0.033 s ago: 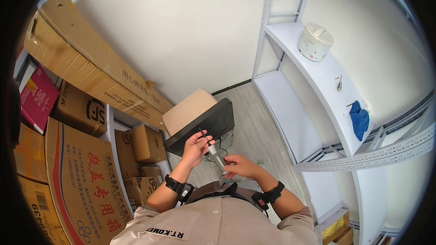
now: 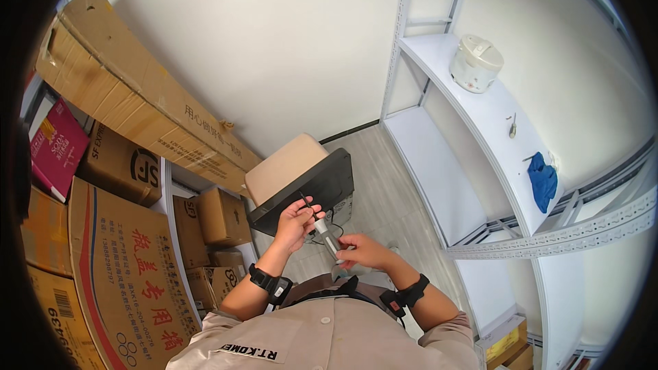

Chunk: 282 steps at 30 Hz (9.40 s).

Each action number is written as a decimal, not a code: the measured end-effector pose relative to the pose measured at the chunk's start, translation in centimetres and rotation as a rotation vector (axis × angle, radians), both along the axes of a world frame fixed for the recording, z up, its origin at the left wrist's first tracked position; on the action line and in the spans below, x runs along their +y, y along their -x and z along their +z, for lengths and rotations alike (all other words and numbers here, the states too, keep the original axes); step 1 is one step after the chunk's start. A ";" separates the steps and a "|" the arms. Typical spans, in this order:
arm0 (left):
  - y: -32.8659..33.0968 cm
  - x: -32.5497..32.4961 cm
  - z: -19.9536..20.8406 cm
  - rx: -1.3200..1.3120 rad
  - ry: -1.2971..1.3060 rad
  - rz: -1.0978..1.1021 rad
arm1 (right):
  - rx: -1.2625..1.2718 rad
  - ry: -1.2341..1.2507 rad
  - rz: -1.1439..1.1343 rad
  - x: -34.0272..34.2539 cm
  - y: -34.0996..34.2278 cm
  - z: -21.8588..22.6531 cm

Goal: The person uses a screwdriver to tighten screws on the back of a small beige and black electronic device. The person repeatedly inserts and turns the screwdriver to secure the device's casing.

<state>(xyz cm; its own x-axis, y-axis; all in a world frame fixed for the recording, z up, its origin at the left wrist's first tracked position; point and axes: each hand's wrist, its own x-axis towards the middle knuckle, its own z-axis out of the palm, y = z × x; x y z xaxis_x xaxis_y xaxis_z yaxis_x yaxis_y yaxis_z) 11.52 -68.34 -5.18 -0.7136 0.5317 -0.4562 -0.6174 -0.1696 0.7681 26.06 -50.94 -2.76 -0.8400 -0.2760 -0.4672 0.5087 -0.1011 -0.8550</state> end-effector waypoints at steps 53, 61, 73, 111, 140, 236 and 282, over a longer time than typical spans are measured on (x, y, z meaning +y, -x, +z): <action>-1.0 0.1 -1.2 0.042 0.045 0.021 | -0.115 0.052 -0.166 -0.8 0.1 -1.7; -1.2 -0.2 -0.2 0.061 0.201 -0.008 | 0.005 -0.119 0.009 -1.1 0.7 -0.5; -1.5 0.1 -2.0 0.026 0.080 0.055 | -0.071 0.015 -0.198 -1.9 0.0 -0.7; -2.0 0.3 -1.1 0.086 0.207 0.015 | 0.087 -0.105 -0.130 -1.9 -0.3 -0.8; -1.4 0.6 -1.3 0.052 0.088 0.046 | -0.063 0.135 -0.119 -1.4 -0.1 -1.0; -1.5 -0.1 -1.2 0.026 0.101 -0.046 | 0.012 -0.125 -0.184 -1.9 -0.5 0.3; 4.4 -1.6 4.3 1.568 0.992 -0.298 | 0.584 -0.607 -0.646 -4.7 -0.1 -3.4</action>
